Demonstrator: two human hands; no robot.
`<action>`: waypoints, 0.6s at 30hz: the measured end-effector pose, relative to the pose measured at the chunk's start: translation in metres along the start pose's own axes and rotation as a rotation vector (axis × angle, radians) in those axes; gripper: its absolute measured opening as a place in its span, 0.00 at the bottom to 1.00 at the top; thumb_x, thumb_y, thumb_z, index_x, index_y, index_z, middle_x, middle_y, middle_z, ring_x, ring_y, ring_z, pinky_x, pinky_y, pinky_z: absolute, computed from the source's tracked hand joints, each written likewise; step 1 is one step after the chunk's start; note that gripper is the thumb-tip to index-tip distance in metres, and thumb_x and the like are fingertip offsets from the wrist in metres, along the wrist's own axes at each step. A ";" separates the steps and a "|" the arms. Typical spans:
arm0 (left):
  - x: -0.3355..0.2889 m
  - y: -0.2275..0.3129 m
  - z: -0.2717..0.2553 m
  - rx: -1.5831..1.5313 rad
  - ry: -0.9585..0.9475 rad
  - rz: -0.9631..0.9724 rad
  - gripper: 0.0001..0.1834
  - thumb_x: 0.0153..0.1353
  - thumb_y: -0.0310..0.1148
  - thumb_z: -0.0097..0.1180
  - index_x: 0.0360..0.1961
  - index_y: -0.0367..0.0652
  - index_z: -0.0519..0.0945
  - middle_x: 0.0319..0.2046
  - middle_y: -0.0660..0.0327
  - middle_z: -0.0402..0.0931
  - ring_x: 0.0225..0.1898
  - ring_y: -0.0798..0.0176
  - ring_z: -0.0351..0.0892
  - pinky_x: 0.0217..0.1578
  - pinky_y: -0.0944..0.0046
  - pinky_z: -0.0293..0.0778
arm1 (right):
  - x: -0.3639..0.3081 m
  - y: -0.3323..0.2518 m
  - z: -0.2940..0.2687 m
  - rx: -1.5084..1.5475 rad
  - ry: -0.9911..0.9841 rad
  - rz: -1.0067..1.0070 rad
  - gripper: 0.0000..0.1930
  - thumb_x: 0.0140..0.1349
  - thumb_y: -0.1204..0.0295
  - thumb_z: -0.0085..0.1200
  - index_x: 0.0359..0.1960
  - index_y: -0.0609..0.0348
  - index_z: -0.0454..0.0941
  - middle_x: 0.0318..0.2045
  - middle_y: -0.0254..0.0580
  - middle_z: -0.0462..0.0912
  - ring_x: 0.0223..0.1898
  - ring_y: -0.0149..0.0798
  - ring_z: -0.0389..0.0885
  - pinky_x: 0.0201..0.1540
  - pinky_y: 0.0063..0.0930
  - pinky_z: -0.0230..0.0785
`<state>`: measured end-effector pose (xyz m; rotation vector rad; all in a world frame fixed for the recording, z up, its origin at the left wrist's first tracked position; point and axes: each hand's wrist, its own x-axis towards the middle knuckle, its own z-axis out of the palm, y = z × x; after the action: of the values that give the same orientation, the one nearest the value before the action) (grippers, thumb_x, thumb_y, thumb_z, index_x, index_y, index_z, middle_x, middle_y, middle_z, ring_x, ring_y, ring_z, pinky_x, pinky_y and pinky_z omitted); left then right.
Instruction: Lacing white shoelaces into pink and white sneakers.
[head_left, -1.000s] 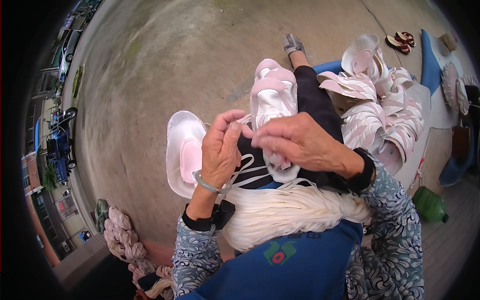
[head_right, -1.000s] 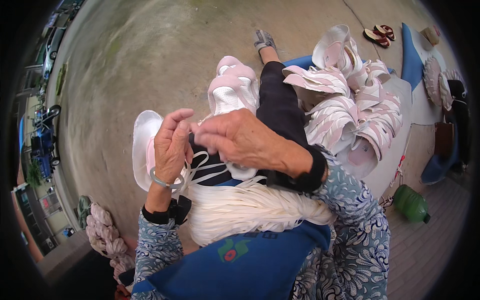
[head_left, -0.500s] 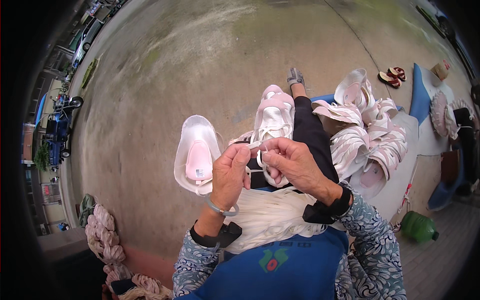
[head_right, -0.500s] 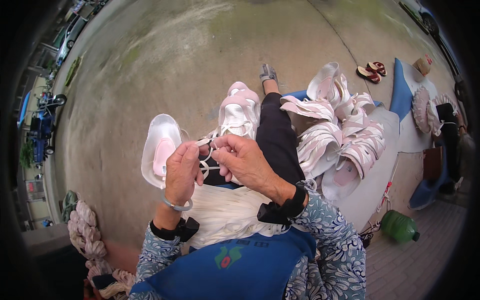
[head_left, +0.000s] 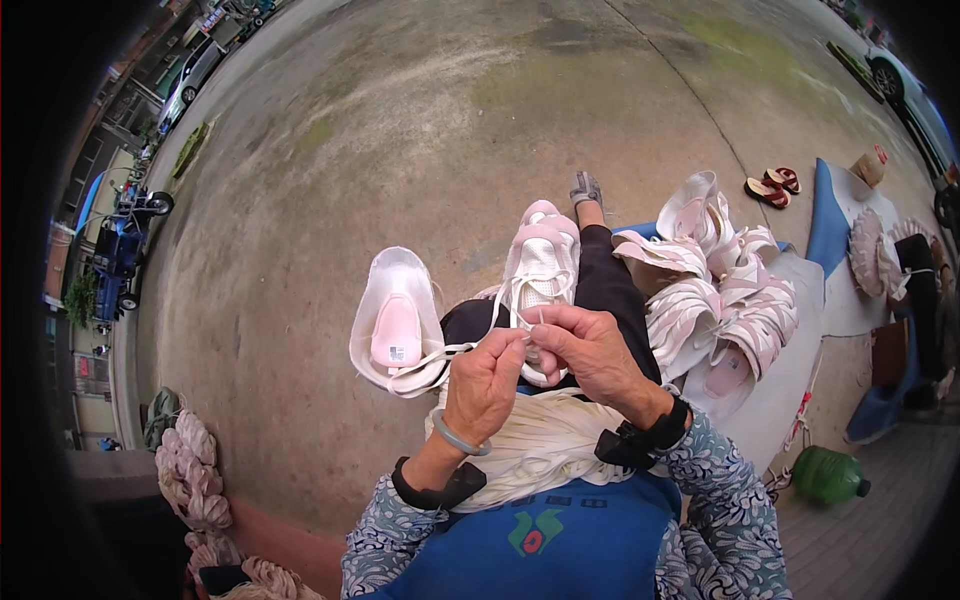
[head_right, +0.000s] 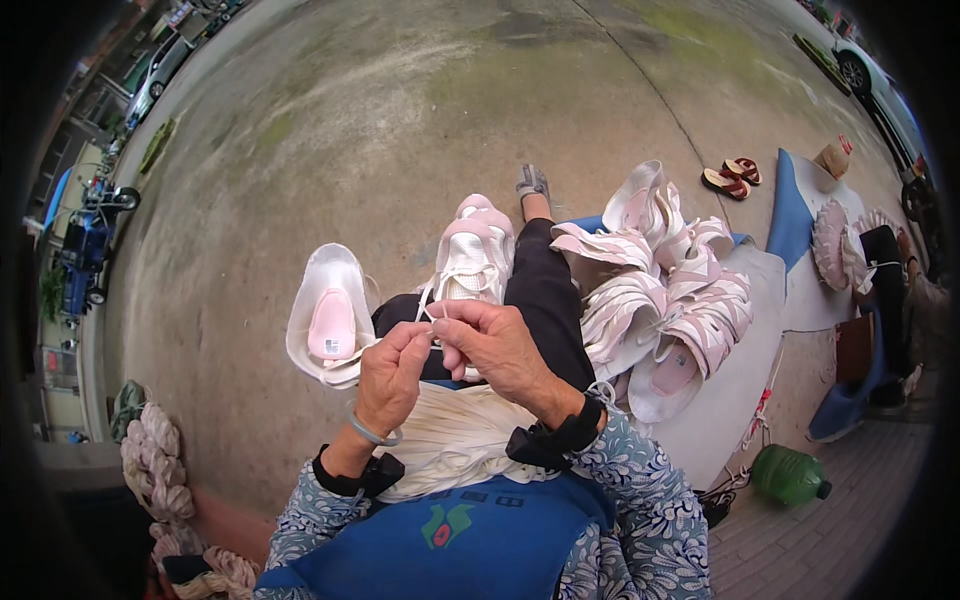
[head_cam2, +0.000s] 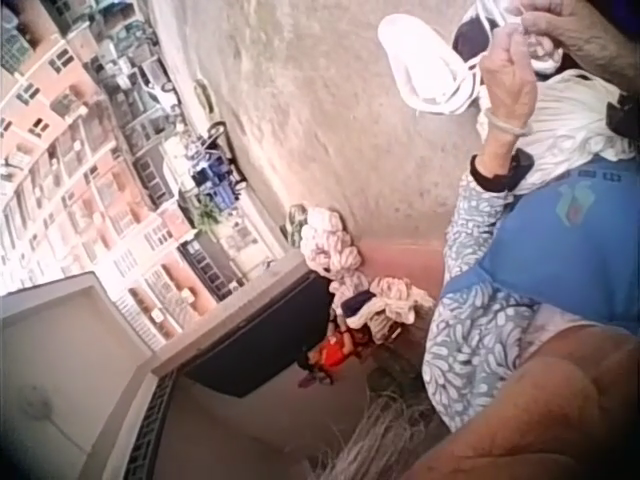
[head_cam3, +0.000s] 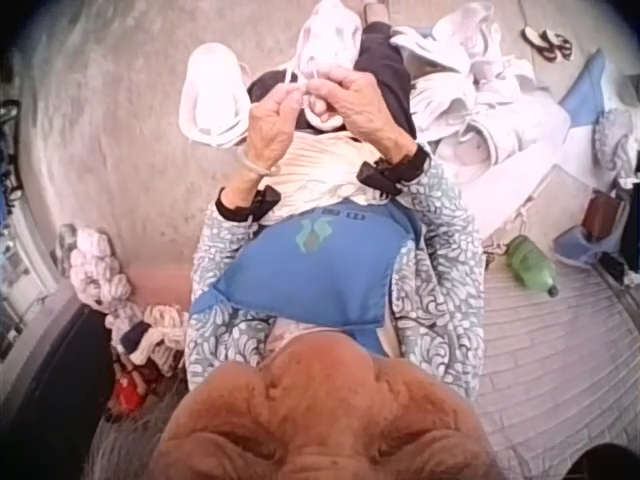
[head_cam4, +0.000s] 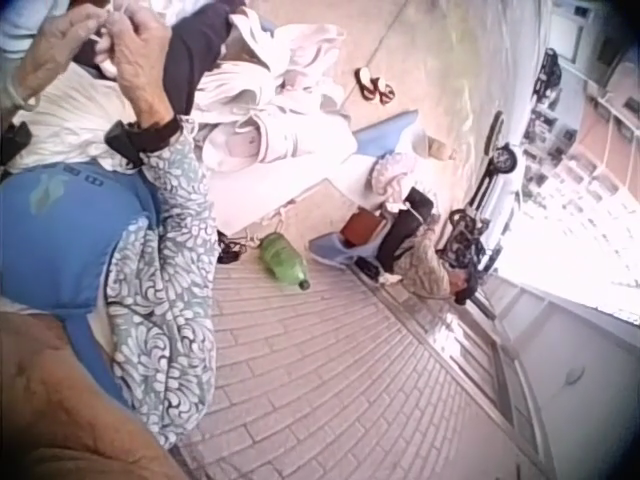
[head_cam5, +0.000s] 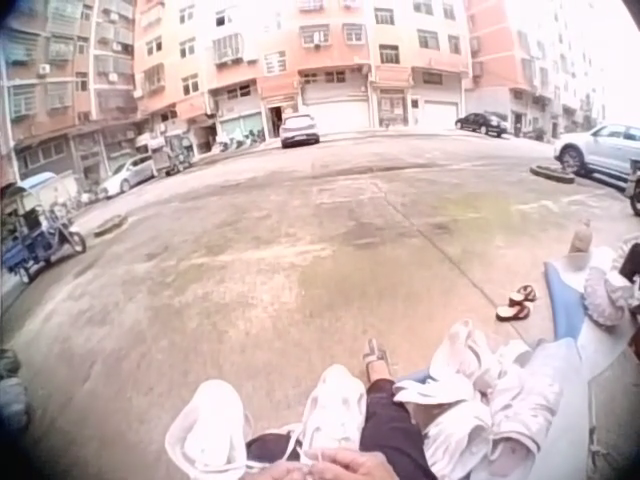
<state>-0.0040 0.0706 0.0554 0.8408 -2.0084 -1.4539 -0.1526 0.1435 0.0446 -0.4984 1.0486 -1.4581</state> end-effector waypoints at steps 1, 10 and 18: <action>0.000 0.003 0.000 0.038 -0.010 0.009 0.12 0.68 0.34 0.47 0.42 0.37 0.78 0.21 0.67 0.72 0.23 0.75 0.68 0.24 0.72 0.64 | 0.000 0.000 -0.001 -0.015 -0.003 0.024 0.15 0.66 0.70 0.53 0.50 0.70 0.76 0.22 0.33 0.77 0.20 0.22 0.73 0.22 0.14 0.69; -0.002 0.001 0.004 0.163 -0.041 0.055 0.08 0.64 0.28 0.51 0.40 0.37 0.79 0.30 0.52 0.78 0.27 0.56 0.78 0.29 0.63 0.74 | -0.001 -0.001 -0.010 -0.131 -0.027 0.047 0.13 0.65 0.69 0.55 0.44 0.68 0.79 0.19 0.31 0.75 0.18 0.20 0.71 0.20 0.12 0.66; 0.009 0.012 0.002 -0.364 -0.173 -0.285 0.13 0.70 0.35 0.46 0.48 0.38 0.75 0.35 0.62 0.76 0.25 0.72 0.74 0.28 0.73 0.71 | -0.003 -0.026 0.000 -0.673 0.079 -0.559 0.07 0.58 0.75 0.58 0.38 0.62 0.83 0.27 0.38 0.74 0.28 0.30 0.73 0.32 0.21 0.66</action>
<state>-0.0140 0.0680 0.0667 0.8905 -1.7077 -2.0386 -0.1664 0.1436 0.0668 -1.3029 1.5481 -1.5822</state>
